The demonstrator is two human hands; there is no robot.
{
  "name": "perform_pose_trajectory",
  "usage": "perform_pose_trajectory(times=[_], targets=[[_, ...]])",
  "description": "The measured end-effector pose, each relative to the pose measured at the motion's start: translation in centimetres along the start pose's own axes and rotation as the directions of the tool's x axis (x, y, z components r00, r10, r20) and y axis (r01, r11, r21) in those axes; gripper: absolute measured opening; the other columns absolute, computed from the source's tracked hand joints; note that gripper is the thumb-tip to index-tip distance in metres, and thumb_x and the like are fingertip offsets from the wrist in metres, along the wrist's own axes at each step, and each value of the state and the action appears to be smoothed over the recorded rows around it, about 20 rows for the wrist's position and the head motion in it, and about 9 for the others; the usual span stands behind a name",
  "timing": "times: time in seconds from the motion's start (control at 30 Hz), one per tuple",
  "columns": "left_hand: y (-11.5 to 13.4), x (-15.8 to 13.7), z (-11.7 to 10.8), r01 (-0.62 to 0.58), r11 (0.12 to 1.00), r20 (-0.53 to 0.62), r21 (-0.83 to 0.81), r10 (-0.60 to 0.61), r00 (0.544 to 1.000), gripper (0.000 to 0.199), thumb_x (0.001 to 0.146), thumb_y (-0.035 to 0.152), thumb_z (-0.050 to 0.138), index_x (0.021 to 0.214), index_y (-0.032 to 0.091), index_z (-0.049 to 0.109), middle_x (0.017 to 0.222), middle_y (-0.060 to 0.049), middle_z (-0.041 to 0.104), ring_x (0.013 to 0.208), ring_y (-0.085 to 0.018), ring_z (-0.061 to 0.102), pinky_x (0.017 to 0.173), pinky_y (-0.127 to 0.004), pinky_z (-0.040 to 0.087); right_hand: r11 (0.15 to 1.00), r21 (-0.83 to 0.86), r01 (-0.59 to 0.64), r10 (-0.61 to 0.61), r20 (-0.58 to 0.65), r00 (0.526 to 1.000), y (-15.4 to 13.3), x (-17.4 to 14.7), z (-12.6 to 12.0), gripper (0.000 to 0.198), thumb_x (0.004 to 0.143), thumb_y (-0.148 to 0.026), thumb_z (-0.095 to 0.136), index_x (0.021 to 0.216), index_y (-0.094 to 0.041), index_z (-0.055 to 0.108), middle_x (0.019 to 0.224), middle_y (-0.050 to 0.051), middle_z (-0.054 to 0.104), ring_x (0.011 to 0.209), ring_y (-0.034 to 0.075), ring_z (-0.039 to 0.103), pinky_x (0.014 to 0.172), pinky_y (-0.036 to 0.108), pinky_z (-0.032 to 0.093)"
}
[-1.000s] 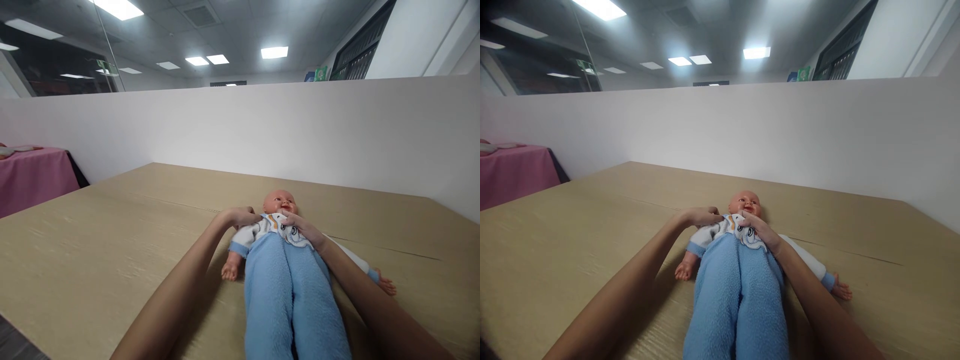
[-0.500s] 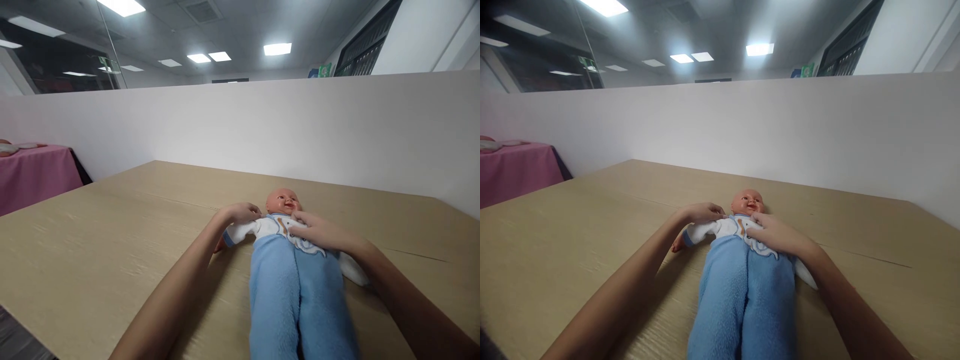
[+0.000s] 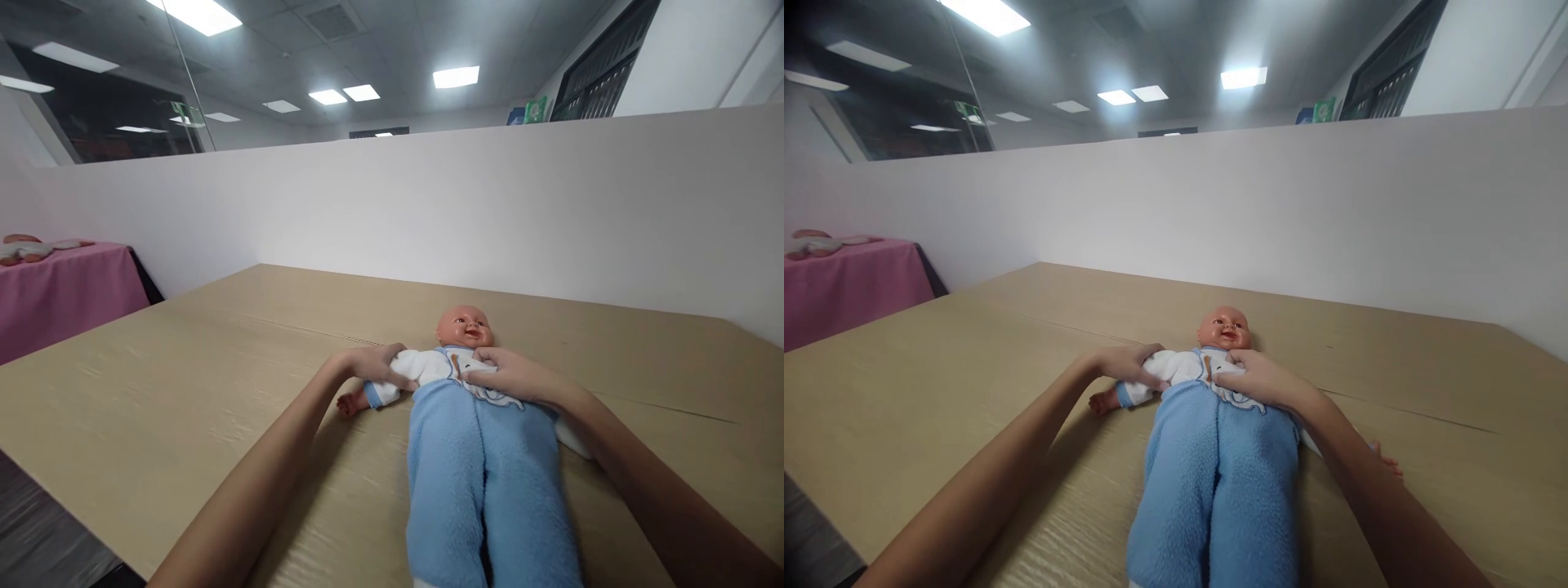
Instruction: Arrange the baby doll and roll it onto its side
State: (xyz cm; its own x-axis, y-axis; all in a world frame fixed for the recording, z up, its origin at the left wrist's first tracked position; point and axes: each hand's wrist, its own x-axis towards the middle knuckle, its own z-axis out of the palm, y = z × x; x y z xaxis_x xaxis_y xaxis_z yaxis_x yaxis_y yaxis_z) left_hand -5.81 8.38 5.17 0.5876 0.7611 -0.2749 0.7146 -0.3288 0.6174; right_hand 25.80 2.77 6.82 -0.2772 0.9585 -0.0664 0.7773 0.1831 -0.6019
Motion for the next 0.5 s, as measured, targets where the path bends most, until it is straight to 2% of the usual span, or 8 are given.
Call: perform_pose_trajectory(times=[0.07, 0.13, 0.2, 0.27, 0.33, 0.37, 0.43, 0.5], targets=[[-0.9, -1.4, 0.2, -0.024, 1.0, -0.027, -0.001, 0.024, 0.999, 0.094, 0.062, 0.061, 0.09, 0.143, 0.028, 0.056, 0.13, -0.008, 0.072, 0.116, -0.031, 0.068, 0.088, -0.032, 0.054, 0.998, -0.047, -0.05, 0.047, -0.053, 0.997, 0.3, 0.1, -0.1, 0.051, 0.075, -0.074, 0.077, 0.078, -0.024, 0.067, 0.077, 0.004, 0.073, 0.076, 0.027, 0.065, 0.064, 0.035, 0.039], [-1.6, -2.7, 0.5, 0.059, 0.998, -0.004, -0.034, -0.059, 0.998, 0.097, 0.062, 0.057, 0.09, 0.147, 0.03, 0.051, 0.111, -0.005, 0.074, 0.09, -0.027, 0.072, 0.07, -0.031, 0.055, 0.989, -0.102, -0.107, 0.095, -0.112, 0.989, 0.6, 0.2, -0.2, 0.06, 0.067, -0.083, 0.078, 0.076, -0.024, 0.066, 0.076, 0.005, 0.073, 0.074, 0.028, 0.065, 0.063, 0.035, 0.038], [-2.1, -3.8, 0.9, 0.148, 0.984, 0.032, -0.1, -0.146, 0.989, 0.098, 0.064, 0.056, 0.088, 0.149, 0.031, 0.046, 0.095, -0.001, 0.072, 0.064, -0.02, 0.065, 0.053, -0.029, 0.05, 0.976, -0.151, -0.158, 0.132, -0.17, 0.977, 0.6, 0.0, -0.2, 0.066, 0.064, -0.088, 0.076, 0.081, -0.025, 0.068, 0.082, 0.009, 0.075, 0.078, 0.031, 0.067, 0.065, 0.036, 0.038], [-2.5, -4.7, 1.3, 0.142, 0.974, 0.02, -0.175, -0.14, 0.99, 0.095, 0.066, 0.055, 0.087, 0.148, 0.03, 0.047, 0.094, -0.002, 0.071, 0.058, -0.018, 0.06, 0.047, -0.027, 0.046, 0.962, -0.18, -0.207, 0.165, -0.224, 0.96, 0.8, -0.6, -0.1, 0.068, 0.068, -0.089, 0.072, 0.09, -0.025, 0.068, 0.093, 0.013, 0.077, 0.085, 0.035, 0.069, 0.068, 0.038, 0.04], [-2.9, -5.2, 1.7, 0.071, 0.978, -0.057, -0.197, -0.084, 0.995, 0.09, 0.065, 0.054, 0.088, 0.144, 0.027, 0.053, 0.104, -0.005, 0.073, 0.069, -0.021, 0.066, 0.054, -0.029, 0.051, 0.952, -0.191, -0.238, 0.175, -0.299, 0.938, 1.5, -1.7, 0.1, 0.066, 0.077, -0.086, 0.065, 0.101, -0.024, 0.066, 0.103, 0.016, 0.077, 0.093, 0.038, 0.069, 0.072, 0.04, 0.043], [-3.0, -5.4, 1.8, 0.032, 0.983, -0.097, -0.182, -0.05, 0.994, 0.089, 0.065, 0.054, 0.089, 0.143, 0.026, 0.055, 0.112, -0.007, 0.073, 0.081, -0.024, 0.07, 0.063, -0.031, 0.056, 0.951, -0.201, -0.236, 0.155, -0.351, 0.923, 2.2, -2.6, 0.2, 0.064, 0.082, -0.082, 0.063, 0.106, -0.023, 0.064, 0.106, 0.016, 0.076, 0.097, 0.038, 0.069, 0.075, 0.041, 0.045], [-3.0, -5.6, 2.0, -0.04, 0.992, -0.184, -0.12, 0.017, 0.983, 0.088, 0.066, 0.055, 0.089, 0.143, 0.025, 0.057, 0.13, -0.009, 0.071, 0.109, -0.03, 0.069, 0.089, -0.035, 0.058, 0.948, -0.254, -0.19, 0.044, -0.489, 0.871, 4.4, -4.7, 0.3, 0.057, 0.088, -0.073, 0.062, 0.114, -0.022, 0.062, 0.11, 0.016, 0.075, 0.103, 0.038, 0.069, 0.081, 0.044, 0.049], [-2.3, -5.5, 2.2, -0.064, 0.995, -0.335, -0.071, 0.036, 0.942, 0.08, 0.075, 0.061, 0.083, 0.142, 0.025, 0.059, 0.144, -0.01, 0.064, 0.128, -0.032, 0.062, 0.106, -0.039, 0.051, 0.907, -0.379, -0.182, -0.077, -0.575, 0.815, 7.5, -7.4, 0.4, 0.053, 0.09, -0.064, 0.062, 0.123, -0.022, 0.059, 0.114, 0.016, 0.074, 0.109, 0.042, 0.068, 0.09, 0.051, 0.049]])
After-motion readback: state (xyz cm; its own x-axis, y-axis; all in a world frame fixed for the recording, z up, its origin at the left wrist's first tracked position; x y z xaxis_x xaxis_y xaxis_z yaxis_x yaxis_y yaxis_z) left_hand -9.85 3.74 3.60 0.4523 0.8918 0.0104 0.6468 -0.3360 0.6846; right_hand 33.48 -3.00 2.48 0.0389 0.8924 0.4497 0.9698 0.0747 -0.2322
